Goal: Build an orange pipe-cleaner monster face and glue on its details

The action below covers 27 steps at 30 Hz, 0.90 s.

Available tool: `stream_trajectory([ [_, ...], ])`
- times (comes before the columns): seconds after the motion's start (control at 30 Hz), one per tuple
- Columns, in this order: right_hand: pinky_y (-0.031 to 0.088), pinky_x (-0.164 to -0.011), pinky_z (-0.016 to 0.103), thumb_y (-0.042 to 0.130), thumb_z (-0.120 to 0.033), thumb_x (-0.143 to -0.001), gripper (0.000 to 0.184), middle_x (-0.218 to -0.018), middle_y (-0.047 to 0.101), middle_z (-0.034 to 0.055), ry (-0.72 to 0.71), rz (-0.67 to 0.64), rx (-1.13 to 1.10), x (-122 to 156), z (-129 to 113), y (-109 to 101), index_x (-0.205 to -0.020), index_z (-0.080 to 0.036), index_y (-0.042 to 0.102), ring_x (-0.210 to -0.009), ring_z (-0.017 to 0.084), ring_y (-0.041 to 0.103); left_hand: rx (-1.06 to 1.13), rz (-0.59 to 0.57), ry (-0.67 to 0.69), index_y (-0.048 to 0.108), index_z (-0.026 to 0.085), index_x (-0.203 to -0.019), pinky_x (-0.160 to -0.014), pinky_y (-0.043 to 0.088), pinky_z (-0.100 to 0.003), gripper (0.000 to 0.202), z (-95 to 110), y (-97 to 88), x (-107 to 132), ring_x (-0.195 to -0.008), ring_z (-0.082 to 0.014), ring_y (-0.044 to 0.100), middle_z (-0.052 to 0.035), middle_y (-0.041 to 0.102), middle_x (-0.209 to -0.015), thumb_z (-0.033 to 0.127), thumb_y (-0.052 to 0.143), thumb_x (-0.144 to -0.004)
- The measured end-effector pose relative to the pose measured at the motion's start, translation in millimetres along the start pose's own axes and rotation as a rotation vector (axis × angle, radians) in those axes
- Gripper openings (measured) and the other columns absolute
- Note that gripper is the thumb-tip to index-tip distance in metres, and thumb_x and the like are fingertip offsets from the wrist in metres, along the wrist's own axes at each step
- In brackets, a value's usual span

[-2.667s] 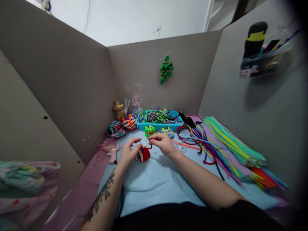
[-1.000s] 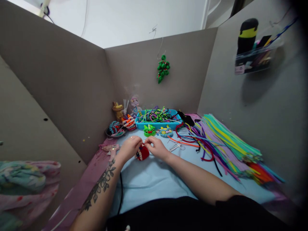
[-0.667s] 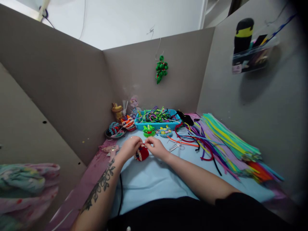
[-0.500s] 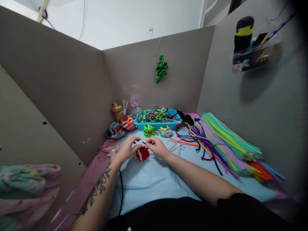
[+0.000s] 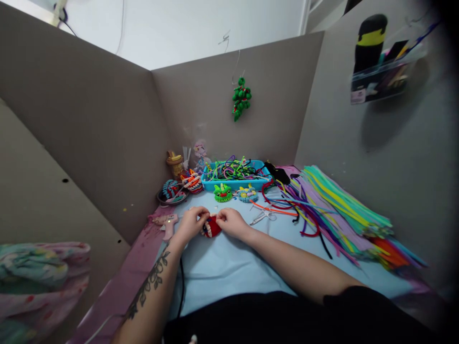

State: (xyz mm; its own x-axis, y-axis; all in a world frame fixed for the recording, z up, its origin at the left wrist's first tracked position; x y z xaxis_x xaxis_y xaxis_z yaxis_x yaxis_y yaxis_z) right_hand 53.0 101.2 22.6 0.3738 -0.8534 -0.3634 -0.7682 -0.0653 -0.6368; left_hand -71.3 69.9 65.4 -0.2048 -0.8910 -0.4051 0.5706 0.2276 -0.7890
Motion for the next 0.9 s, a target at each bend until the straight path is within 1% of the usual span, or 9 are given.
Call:
stream_trajectory([
  [0.2,0.031,-0.057,0.022,0.053,-0.018,-0.069,0.011,-0.063,0.059,0.0004,0.0,-0.014,0.053,2.2,1.3,2.0,-0.063,-0.018,0.062,-0.063,0.013,0.049,0.066,0.0,-0.047,0.064,0.016,-0.077,-0.061,0.042,-0.024,0.018,-5.6,3.1,-0.1,-0.067,-0.0151,0.056,-0.0028,0.064,-0.072,0.027,0.049,-0.077],
  [0.4,0.032,-0.058,0.022,0.054,-0.017,-0.068,0.01,-0.065,0.06,0.0007,-0.006,-0.025,0.049,2.2,1.8,3.5,-0.063,-0.018,0.062,-0.066,0.014,0.051,0.137,0.007,-0.105,0.064,0.015,-0.075,-0.059,0.042,-0.023,0.019,-6.3,3.1,0.3,-0.064,-0.0145,0.056,-0.0014,0.063,-0.067,0.027,0.048,-0.076],
  [0.6,0.031,-0.054,0.021,0.053,-0.017,-0.068,0.011,-0.061,0.058,-0.0001,-0.013,-0.025,0.012,1.0,2.9,4.7,-0.063,-0.017,0.062,-0.061,0.012,0.049,0.167,0.01,-0.129,0.064,0.015,-0.074,-0.059,0.043,-0.024,0.02,-6.1,2.3,1.2,-0.064,-0.0147,0.057,-0.0017,0.064,-0.067,0.028,0.048,-0.076],
  [0.77,0.026,-0.049,0.021,0.051,-0.019,-0.068,0.013,-0.054,0.054,-0.0019,0.013,-0.069,0.007,-0.1,4.3,6.3,-0.061,-0.017,0.061,-0.054,0.011,0.045,0.159,0.011,-0.127,0.064,0.015,-0.074,-0.059,0.042,-0.024,0.02,-7.4,3.2,1.3,-0.063,-0.0149,0.057,-0.0016,0.064,-0.067,0.027,0.048,-0.075],
  [0.9,0.025,-0.048,0.02,0.051,-0.018,-0.066,0.011,-0.053,0.053,-0.0023,0.053,-0.116,-0.037,-0.3,6.5,7.4,-0.06,-0.017,0.06,-0.052,0.01,0.045,0.155,0.019,-0.141,0.065,0.015,-0.074,-0.06,0.042,-0.024,0.02,-8.3,2.8,2.0,-0.064,-0.015,0.057,-0.0016,0.064,-0.067,0.027,0.048,-0.075],
])
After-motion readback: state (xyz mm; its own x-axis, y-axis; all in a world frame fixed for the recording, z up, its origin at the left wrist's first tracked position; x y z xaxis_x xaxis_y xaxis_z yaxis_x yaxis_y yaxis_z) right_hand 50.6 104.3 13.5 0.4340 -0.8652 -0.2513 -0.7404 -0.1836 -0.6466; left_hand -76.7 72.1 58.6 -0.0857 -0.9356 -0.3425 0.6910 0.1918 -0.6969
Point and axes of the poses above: each hand's wrist, its own x-axis away from the middle knuckle, its own y-axis out of the palm, z = x × y, the point moved 8 cm from there along -x, towards the middle knuckle
